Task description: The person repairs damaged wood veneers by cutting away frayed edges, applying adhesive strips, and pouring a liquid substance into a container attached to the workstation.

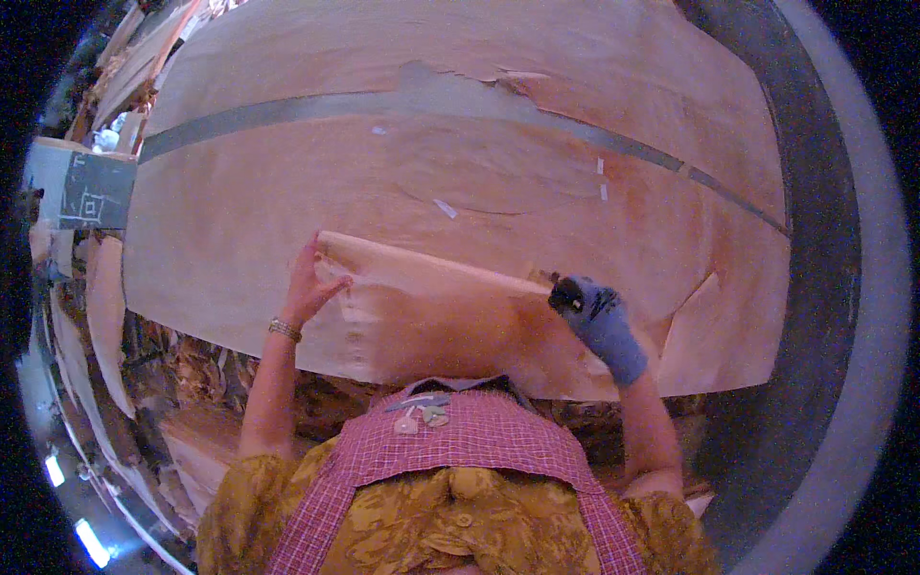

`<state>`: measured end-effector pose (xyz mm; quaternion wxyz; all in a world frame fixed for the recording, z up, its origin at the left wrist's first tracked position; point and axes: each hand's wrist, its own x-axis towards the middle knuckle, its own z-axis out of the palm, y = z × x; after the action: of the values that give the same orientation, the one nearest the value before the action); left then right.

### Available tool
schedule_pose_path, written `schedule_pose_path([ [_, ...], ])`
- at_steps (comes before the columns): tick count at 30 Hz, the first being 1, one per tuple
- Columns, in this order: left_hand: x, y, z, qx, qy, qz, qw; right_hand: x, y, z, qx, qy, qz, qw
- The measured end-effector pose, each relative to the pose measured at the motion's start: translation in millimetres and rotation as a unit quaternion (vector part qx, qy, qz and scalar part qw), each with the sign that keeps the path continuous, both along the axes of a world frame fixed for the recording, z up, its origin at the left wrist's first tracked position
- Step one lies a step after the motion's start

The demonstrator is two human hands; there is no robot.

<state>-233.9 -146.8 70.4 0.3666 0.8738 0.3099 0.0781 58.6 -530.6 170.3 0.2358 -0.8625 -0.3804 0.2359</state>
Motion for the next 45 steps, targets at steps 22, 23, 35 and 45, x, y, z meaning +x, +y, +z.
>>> schedule_pose_path([
  [22,252.7,153.0,100.9,-0.441,-0.18,0.082,0.875,323.3,154.2,44.1,-0.064,-0.077,0.06,0.993],
  [23,271.9,170.4,100.6,-0.448,-0.195,0.079,0.869,340.5,174.4,44.9,-0.084,-0.079,0.053,0.992],
  [35,428.1,332.1,42.4,-0.22,-0.277,0.221,0.909,398.8,295.0,-24.5,0.077,-0.383,0.001,0.921],
  [45,399.2,156.5,-19.0,0.332,0.012,-0.122,0.935,377.6,188.5,-127.0,0.035,-0.336,0.114,0.934],
])
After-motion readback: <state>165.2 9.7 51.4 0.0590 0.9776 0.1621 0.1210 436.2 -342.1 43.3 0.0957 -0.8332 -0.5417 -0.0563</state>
